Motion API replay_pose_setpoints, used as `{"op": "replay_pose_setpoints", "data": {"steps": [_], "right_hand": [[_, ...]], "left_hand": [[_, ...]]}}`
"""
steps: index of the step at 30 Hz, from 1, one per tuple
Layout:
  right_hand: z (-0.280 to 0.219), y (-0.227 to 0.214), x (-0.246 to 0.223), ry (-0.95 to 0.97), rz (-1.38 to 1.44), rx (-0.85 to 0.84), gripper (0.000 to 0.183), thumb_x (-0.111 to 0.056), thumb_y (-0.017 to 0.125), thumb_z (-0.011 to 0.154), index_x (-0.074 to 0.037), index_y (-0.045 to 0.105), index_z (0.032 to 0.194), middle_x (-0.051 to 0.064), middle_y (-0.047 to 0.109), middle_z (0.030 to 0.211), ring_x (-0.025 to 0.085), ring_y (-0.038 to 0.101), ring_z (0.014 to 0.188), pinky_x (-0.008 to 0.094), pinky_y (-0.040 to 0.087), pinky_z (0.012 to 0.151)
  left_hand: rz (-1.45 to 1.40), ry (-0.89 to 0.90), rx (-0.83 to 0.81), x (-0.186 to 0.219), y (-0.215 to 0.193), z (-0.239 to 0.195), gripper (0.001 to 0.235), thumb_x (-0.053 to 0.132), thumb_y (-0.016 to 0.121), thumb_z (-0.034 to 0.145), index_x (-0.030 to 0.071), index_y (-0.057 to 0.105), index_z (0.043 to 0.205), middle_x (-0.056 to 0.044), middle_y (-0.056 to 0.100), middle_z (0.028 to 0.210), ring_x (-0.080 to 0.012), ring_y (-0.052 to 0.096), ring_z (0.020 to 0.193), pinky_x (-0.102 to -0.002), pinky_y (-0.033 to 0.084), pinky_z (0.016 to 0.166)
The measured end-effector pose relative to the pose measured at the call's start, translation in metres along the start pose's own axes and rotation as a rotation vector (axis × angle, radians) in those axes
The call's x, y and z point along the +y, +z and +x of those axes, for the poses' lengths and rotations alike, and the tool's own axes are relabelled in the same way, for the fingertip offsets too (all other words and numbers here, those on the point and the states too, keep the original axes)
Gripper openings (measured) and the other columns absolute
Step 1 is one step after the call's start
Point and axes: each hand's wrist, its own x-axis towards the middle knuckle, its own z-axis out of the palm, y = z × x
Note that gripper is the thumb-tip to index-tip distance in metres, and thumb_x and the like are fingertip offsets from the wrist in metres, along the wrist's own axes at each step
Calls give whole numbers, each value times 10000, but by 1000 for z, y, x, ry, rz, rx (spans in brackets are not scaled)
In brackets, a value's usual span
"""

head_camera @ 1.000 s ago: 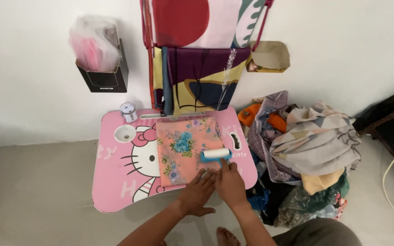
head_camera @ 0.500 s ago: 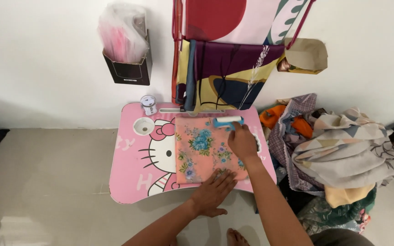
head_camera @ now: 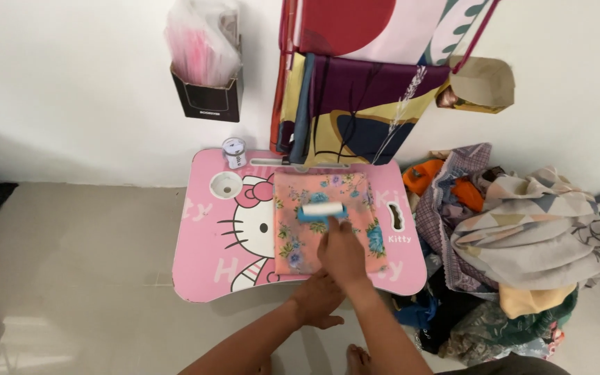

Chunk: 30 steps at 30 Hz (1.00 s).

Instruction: The person folds a floral-patterned cloth on a pink Hello Kitty ironing board, using a lint roller to clean the surface before and during the folding process. They then place the folded cloth into a clear plastic bag and seal it.

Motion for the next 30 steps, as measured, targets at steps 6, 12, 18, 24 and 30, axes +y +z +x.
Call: {"op": "replay_pose_setpoints", "data": {"steps": [6,12,18,24,30], "right_hand": [[85,30,5,8,-21,-32,419,-110,553,908,-7,548,1313,224,628,1014,402,653,653,490,565,582],[38,-16,-9,23,51,3,381,-149,592,872,-73,645,1242,217,686,1016,424,677,765,499,564,670],[-54,-19,-61,30,0,-106,441,-180,614,849,-124,612,1286,159,661,952,371,685,665,483,561,582],[1,8,-76,-51,14,-69,374,-89,576,856,-40,570,1226,190,623,891,377,642,606,485,531,529],[92,57,-68,-70,7,-15,326,-122,576,866,-5,612,1168,234,660,951,441,669,693,523,557,608]], "left_hand": [[-31,8,137,0,11,2,1016,505,712,709,-39,383,1503,-220,425,1535,-405,307,1463,-574,83,1277],[64,3,155,-16,-35,-27,1143,552,759,688,-15,282,1558,-225,355,1583,-388,273,1507,-537,137,1265],[296,61,-194,-43,-31,-63,655,635,578,873,73,649,1201,-180,631,1264,-393,481,1228,-588,246,1164],[23,5,-190,-47,-18,-66,588,501,676,842,0,646,1148,-153,683,1158,-352,609,1029,-464,424,1001],[20,49,24,-47,-15,-65,1049,488,727,715,-32,308,1524,-213,374,1556,-396,274,1468,-563,109,1260]]}}
